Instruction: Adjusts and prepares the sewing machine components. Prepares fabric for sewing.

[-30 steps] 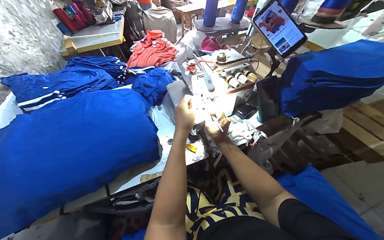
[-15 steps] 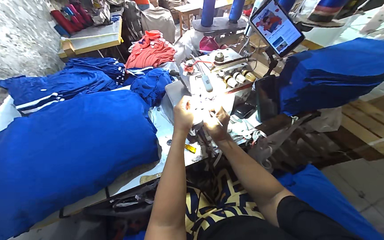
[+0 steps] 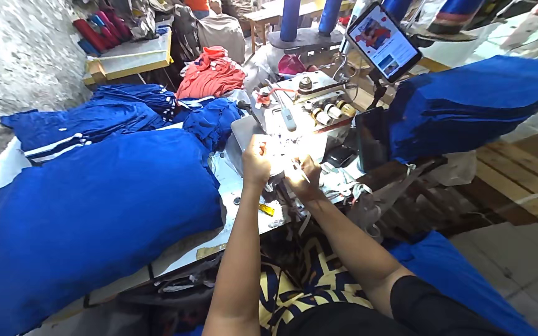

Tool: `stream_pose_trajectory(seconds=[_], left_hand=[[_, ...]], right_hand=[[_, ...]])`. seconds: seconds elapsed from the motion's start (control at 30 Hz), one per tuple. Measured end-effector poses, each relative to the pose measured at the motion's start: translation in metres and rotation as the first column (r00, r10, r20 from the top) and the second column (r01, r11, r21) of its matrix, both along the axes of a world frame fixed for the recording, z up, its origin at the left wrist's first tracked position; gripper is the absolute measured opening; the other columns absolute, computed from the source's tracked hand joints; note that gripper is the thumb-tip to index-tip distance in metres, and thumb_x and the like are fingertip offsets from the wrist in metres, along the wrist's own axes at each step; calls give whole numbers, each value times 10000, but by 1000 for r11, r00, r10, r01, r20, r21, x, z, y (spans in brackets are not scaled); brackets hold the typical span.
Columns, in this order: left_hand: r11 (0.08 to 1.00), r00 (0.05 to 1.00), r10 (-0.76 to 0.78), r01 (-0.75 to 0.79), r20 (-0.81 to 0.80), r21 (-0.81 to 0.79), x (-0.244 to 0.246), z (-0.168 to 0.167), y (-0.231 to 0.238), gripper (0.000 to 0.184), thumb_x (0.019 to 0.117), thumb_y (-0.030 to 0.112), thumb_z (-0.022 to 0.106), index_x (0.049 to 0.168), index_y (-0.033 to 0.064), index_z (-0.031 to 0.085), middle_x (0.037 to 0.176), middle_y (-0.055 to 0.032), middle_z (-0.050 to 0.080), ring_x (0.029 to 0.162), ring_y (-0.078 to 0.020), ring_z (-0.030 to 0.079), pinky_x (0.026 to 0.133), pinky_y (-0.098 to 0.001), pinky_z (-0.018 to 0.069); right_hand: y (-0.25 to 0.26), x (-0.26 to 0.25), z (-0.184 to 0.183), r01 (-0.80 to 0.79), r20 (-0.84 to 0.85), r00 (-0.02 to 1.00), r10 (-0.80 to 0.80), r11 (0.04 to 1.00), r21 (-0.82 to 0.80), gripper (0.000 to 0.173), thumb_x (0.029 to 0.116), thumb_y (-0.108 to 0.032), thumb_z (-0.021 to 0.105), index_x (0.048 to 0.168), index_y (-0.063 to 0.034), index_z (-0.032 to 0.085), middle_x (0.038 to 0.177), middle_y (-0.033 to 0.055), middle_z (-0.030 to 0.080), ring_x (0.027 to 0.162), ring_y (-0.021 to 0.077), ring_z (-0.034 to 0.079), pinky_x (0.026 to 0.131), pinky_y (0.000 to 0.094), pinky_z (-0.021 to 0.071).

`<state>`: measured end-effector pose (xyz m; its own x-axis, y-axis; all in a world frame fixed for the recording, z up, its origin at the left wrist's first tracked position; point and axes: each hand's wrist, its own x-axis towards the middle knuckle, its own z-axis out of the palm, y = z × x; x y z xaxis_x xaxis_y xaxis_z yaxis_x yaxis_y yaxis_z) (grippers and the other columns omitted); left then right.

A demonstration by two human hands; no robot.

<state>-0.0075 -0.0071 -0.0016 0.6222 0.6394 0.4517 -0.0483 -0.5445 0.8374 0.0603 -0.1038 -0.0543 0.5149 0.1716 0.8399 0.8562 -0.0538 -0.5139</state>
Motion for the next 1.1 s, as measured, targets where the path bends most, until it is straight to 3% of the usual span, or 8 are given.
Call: stream_pose_trajectory(seconds=[0.13, 0.3, 0.57, 0.77, 0.83, 0.9, 1.0, 1.1], left_hand=[[1000, 1000, -4, 4, -12, -3, -1, -1, 0, 165, 991, -4, 564, 1138, -22, 637, 940, -131, 676, 778, -136, 631, 742, -316, 539], [1000, 1000, 5, -5, 8, -18, 4, -2, 2, 161, 972, -10, 580, 1114, -39, 649, 936, -116, 686, 834, -109, 646, 792, -288, 539], [1000, 1000, 3, -3, 7, -10, 2, -1, 1, 158, 980, 1, 572, 1115, -37, 645, 927, -110, 676, 813, -104, 633, 779, -285, 534], [1000, 1000, 1, -1, 14, -19, 3, -3, 3, 164, 973, -10, 570, 1112, -45, 649, 949, -125, 687, 847, -114, 649, 803, -293, 540], [1000, 999, 27, -27, 19, 15, 4, -4, 3, 155, 958, 7, 605, 1093, -44, 663, 1003, -146, 690, 897, -145, 664, 830, -308, 550], [994, 999, 49, -49, 3, 102, 4, -4, 0, 195, 932, 15, 648, 1103, -70, 690, 1131, -220, 650, 1016, -253, 654, 908, -368, 547], [965, 994, 108, -110, 18, 237, 7, -6, -7, 252, 865, 1, 723, 1104, -74, 711, 1127, -259, 649, 1031, -351, 650, 921, -460, 535], [950, 990, 139, -141, 30, 279, 10, -8, -9, 228, 877, -14, 710, 1094, -84, 717, 1115, -264, 656, 1033, -362, 655, 925, -454, 538]], right_hand=[[0, 1, -1, -11, 25, 1000, 11, 1000, -20, 135, 790, -8, 680, 884, 90, 679, 771, 187, 673, 680, 234, 670, 635, 320, 555], [2, 4, -1, -23, 55, 998, 26, 998, -52, 123, 786, -28, 664, 847, 78, 684, 771, 196, 680, 711, 275, 686, 669, 359, 561], [5, 9, -10, -60, 88, 994, 58, 998, 13, 122, 798, -63, 672, 782, 57, 659, 733, 181, 651, 679, 253, 659, 634, 342, 544], [11, 14, -21, -11, 194, 981, -9, 994, 105, 121, 820, -79, 651, 757, 23, 666, 752, 169, 668, 727, 238, 672, 684, 301, 551], [10, 18, -23, -39, 230, 973, 13, 993, 109, 125, 816, -78, 666, 729, 10, 647, 721, 154, 651, 705, 221, 660, 667, 285, 543], [7, 20, -25, -73, 285, 958, 46, 994, 86, 126, 827, -78, 675, 740, 2, 632, 711, 148, 636, 699, 222, 657, 664, 290, 548], [4, 20, -29, -52, 334, 942, 23, 995, 80, 139, 832, -100, 690, 753, -6, 625, 701, 140, 623, 679, 221, 649, 638, 285, 541], [2, 19, -29, -48, 338, 941, 14, 995, 91, 137, 824, -90, 685, 737, -9, 616, 704, 136, 620, 683, 212, 644, 636, 264, 533]])
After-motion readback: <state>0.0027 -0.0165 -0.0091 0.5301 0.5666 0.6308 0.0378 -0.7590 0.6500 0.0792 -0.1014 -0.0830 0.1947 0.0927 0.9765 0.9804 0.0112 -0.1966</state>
